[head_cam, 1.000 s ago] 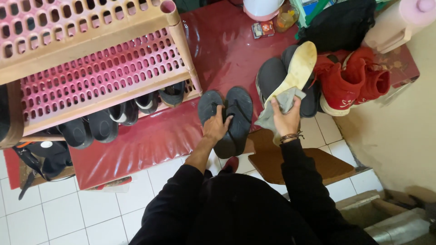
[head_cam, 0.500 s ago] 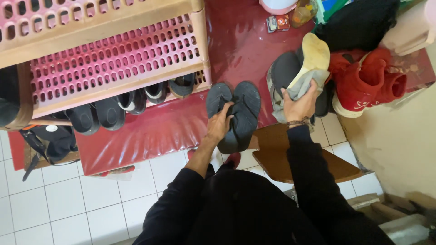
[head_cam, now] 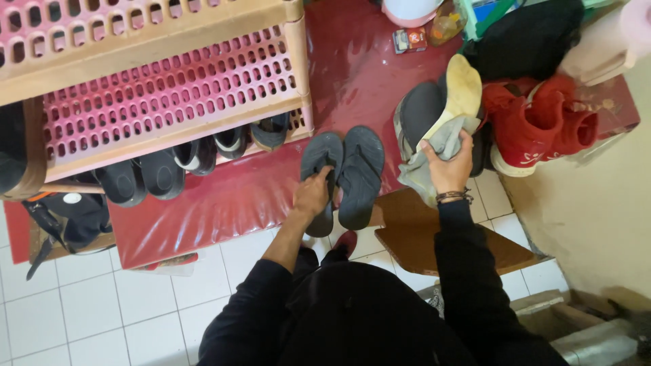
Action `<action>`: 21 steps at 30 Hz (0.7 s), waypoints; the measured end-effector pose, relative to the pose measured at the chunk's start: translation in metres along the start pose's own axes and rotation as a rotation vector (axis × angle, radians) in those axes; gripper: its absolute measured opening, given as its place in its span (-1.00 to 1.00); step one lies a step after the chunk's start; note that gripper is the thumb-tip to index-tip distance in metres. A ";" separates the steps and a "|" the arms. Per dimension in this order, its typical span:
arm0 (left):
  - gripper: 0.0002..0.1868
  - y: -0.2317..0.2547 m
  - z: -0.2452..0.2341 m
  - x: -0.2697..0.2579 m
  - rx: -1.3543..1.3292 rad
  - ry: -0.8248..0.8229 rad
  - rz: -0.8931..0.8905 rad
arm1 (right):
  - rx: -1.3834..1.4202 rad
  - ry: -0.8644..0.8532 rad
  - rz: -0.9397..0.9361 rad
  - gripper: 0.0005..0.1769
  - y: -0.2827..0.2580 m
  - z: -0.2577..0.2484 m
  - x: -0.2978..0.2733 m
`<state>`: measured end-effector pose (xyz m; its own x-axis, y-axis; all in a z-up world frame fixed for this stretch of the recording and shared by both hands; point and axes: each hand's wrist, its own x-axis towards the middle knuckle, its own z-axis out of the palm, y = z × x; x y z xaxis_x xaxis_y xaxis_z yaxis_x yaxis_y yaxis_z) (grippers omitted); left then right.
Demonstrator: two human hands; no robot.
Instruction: The person wipes several pairs of shoes on a pink plastic shoe rack using a cloth. They handle each shoe one at a time, wiping the upper and sole surfaces, then place the shoes back on the rack. The activity occurs in a tiled indoor area with a red mat and a backpack nearby.
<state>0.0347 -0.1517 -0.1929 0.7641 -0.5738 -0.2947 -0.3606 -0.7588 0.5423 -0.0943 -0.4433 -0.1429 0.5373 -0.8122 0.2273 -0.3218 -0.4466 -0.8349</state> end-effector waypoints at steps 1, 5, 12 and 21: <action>-0.44 0.003 0.001 -0.004 -0.006 0.015 -0.003 | 0.007 0.020 -0.006 -0.16 -0.001 -0.001 -0.002; -0.28 0.016 0.006 -0.017 -0.060 0.111 0.004 | 0.122 0.067 0.050 -0.24 -0.005 -0.010 -0.007; -0.26 0.004 0.003 -0.031 -0.052 0.324 0.219 | 0.147 0.115 0.006 -0.44 0.002 -0.039 -0.013; -0.43 -0.027 -0.043 -0.064 0.137 0.543 0.314 | 0.617 0.070 0.110 -0.52 -0.035 -0.073 -0.019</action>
<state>0.0184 -0.0810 -0.1553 0.7600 -0.5645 0.3220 -0.6490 -0.6331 0.4219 -0.1504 -0.4392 -0.0812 0.4677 -0.8730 0.1385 0.1479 -0.0772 -0.9860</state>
